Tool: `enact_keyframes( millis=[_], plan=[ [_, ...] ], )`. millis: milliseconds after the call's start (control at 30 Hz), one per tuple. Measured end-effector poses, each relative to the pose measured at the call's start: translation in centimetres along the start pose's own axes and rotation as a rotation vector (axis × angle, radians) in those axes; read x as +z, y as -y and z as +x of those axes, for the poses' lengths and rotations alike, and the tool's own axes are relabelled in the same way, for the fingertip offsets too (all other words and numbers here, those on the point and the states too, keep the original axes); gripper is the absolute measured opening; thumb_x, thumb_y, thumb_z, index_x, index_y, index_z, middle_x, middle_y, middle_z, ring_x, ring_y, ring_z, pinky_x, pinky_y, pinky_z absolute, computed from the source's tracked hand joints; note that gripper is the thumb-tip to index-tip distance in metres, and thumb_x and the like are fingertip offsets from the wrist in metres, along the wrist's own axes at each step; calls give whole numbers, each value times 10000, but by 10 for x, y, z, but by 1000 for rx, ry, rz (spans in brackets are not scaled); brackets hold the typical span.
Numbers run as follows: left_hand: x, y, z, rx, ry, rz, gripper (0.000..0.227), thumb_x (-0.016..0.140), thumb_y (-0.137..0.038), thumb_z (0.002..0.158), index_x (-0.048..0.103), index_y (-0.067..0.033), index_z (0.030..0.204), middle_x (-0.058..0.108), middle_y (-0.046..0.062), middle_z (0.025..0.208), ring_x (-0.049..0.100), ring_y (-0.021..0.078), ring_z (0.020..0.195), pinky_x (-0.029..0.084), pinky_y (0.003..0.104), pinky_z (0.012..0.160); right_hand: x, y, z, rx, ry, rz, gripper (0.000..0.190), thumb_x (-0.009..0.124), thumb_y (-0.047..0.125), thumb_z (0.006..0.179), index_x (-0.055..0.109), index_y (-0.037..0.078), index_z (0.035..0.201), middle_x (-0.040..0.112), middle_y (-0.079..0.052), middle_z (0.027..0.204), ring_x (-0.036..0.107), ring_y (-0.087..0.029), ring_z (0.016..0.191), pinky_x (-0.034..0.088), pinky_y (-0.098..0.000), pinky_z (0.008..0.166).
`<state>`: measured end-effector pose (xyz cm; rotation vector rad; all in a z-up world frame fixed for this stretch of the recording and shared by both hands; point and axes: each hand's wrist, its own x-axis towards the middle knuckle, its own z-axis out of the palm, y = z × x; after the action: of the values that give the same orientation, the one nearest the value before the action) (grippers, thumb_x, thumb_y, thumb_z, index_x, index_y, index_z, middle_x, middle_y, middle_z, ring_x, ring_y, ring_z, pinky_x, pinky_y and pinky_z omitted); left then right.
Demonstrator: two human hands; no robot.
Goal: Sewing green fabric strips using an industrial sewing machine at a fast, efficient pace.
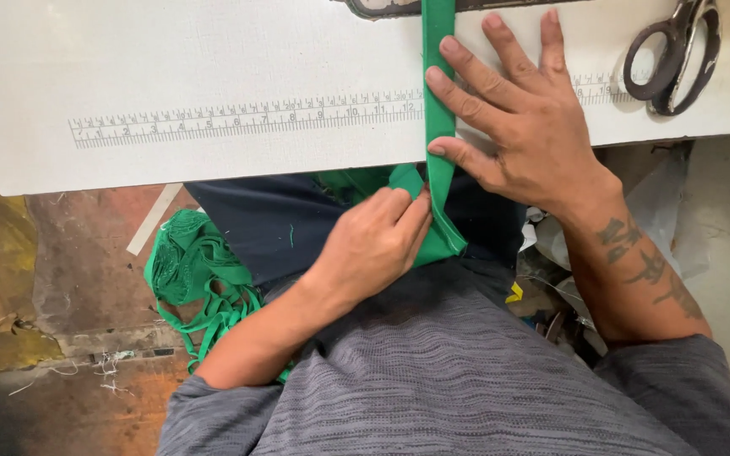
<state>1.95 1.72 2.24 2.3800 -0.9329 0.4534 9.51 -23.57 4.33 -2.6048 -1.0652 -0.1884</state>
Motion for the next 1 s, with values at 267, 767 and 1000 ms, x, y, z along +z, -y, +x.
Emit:
enact_keyframes(
  millis=[267,767,1000],
  plan=[
    [-47,78,74,330,151,68,298,635,-159,1195,697,8,1433,650,198,1485,637,374,1327,577,485,1119,1,5,-2,73,-35,9,814,733,555,1250,356,53,1767,345,-172,1820,234,-447,1698,70,-808,1332],
    [-32,95,69,380,217,-10,437,641,-176,1244,564,69,1598,522,237,1648,504,402,1559,457,513,1334,-1,8,5,105,-22,-8,632,642,402,1273,437,22,1734,430,-183,1783,279,-411,1668,129,-768,1334],
    [-31,104,80,407,247,-44,427,630,-219,1241,670,48,1572,564,183,1651,445,401,1564,374,540,1340,0,6,4,95,-35,-12,670,709,409,1260,447,9,1729,441,-189,1777,295,-439,1663,127,-786,1320]
  ],
)
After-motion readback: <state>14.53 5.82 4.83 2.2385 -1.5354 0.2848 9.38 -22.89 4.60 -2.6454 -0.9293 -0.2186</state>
